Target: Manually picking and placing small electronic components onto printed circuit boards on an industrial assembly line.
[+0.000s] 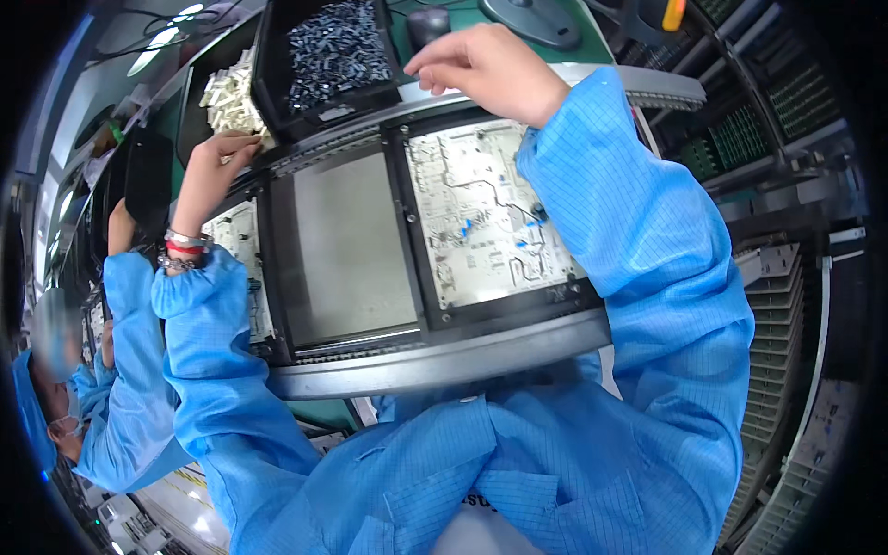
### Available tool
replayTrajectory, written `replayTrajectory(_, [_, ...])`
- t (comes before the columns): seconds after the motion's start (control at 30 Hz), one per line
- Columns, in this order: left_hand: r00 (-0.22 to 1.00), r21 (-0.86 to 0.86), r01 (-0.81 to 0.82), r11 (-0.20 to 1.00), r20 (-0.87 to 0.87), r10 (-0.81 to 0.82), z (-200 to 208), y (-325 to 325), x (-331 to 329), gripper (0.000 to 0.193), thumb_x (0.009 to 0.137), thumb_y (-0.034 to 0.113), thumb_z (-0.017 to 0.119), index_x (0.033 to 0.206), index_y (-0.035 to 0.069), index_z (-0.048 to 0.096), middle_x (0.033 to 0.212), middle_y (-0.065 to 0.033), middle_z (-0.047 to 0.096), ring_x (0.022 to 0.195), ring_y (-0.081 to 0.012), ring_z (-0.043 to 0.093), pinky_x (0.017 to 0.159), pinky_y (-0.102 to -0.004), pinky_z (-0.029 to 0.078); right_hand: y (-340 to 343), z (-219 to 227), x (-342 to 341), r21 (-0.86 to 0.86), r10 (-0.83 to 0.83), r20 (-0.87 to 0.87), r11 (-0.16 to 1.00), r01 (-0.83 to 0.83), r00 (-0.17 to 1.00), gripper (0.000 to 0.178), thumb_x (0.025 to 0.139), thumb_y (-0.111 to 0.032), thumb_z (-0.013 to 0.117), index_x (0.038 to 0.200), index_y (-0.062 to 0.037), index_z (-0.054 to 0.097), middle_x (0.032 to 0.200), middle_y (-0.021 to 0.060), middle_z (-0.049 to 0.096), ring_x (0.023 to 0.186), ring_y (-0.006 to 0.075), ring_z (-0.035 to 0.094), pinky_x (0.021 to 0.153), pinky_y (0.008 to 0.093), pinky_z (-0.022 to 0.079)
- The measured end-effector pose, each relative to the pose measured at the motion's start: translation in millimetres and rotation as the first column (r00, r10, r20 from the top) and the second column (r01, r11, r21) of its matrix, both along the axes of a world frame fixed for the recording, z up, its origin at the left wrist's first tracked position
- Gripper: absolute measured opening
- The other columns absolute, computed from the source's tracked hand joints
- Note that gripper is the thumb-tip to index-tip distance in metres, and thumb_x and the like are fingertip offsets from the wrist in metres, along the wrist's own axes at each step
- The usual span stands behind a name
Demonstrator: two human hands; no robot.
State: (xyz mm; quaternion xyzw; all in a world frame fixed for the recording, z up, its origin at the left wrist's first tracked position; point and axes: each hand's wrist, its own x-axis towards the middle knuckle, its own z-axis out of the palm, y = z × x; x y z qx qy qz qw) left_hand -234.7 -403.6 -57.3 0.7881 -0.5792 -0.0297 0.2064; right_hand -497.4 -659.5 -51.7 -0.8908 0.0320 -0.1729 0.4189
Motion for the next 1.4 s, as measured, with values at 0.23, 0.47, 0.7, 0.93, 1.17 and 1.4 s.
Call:
replayTrajectory(0.23, [0.947,0.041,0.050,0.998,-0.318,-0.035,-5.9,-5.2,26.8,0.016,0.083,0.003,0.058,0.095,-0.006,0.063,0.096,-0.0095,0.065,0.088,-0.0152,0.059,0.079,-0.0268,0.045,16.4,-34.4,-50.5,-0.203,0.041,0.084,0.979,-0.023,0.996,0.015,0.084,-0.008,0.060,0.097,-0.0026,0.065,0.078,0.0053,0.060,0.068,0.0114,0.053,0.062,0.0252,0.043])
replayTrajectory(0.47, [0.922,0.054,0.046,0.997,-0.386,-0.021,-3.7,-6.6,20.6,0.020,0.085,0.003,0.055,0.102,-0.004,0.063,0.097,-0.0096,0.066,0.088,-0.0145,0.060,0.083,-0.0250,0.045,26.2,-56.0,-76.1,0.098,-0.042,-0.152,0.994,0.057,0.987,0.014,0.083,-0.006,0.060,0.095,-0.0039,0.066,0.081,0.0057,0.062,0.070,0.0111,0.055,0.065,0.0244,0.045])
replayTrajectory(0.7, [0.989,0.093,-0.022,0.995,-0.147,0.036,10.4,1.5,0.5,0.020,0.083,0.005,0.059,0.101,-0.004,0.063,0.092,-0.0075,0.067,0.084,-0.0126,0.060,0.078,-0.0230,0.046,30.9,-65.1,-82.8,0.198,0.003,-0.155,0.980,0.028,0.988,0.012,0.080,0.000,0.060,0.091,-0.0016,0.062,0.084,0.0059,0.062,0.078,0.0119,0.059,0.075,0.0255,0.048])
replayTrajectory(0.93, [0.760,-0.411,-0.042,0.911,-0.604,-0.238,17.3,-17.3,-140.5,0.023,0.080,-0.002,0.060,0.102,-0.002,0.063,0.106,-0.0104,0.060,0.088,-0.0109,0.059,0.080,-0.0219,0.047,41.2,-63.8,-94.9,0.021,0.030,-0.203,0.999,-0.026,0.979,0.009,0.078,0.003,0.056,0.083,-0.0030,0.057,0.080,0.0077,0.056,0.075,0.0203,0.058,0.068,0.0310,0.046])
replayTrajectory(1.17, [0.351,-0.330,0.001,0.944,-0.884,-0.309,-21.0,-52.9,-198.3,0.023,0.078,-0.004,0.062,0.101,-0.003,0.062,0.109,-0.0074,0.058,0.091,-0.0090,0.058,0.080,-0.0207,0.048,53.7,-84.8,-97.0,-0.159,0.245,-0.048,0.955,-0.249,0.968,0.012,0.074,-0.003,0.063,0.087,-0.0039,0.060,0.087,0.0100,0.057,0.082,0.0282,0.056,0.072,0.0350,0.046])
replayTrajectory(1.4, [0.350,-0.239,-0.012,0.971,-0.911,-0.220,-56.1,-53.7,-199.2,0.027,0.079,-0.007,0.060,0.106,-0.003,0.060,0.108,-0.0088,0.060,0.095,-0.0096,0.058,0.087,-0.0217,0.047,53.7,-84.4,-101.8,-0.190,0.261,-0.073,0.944,-0.270,0.963,0.011,0.073,-0.004,0.064,0.084,-0.0038,0.061,0.085,0.0090,0.058,0.082,0.0275,0.057,0.072,0.0352,0.046])
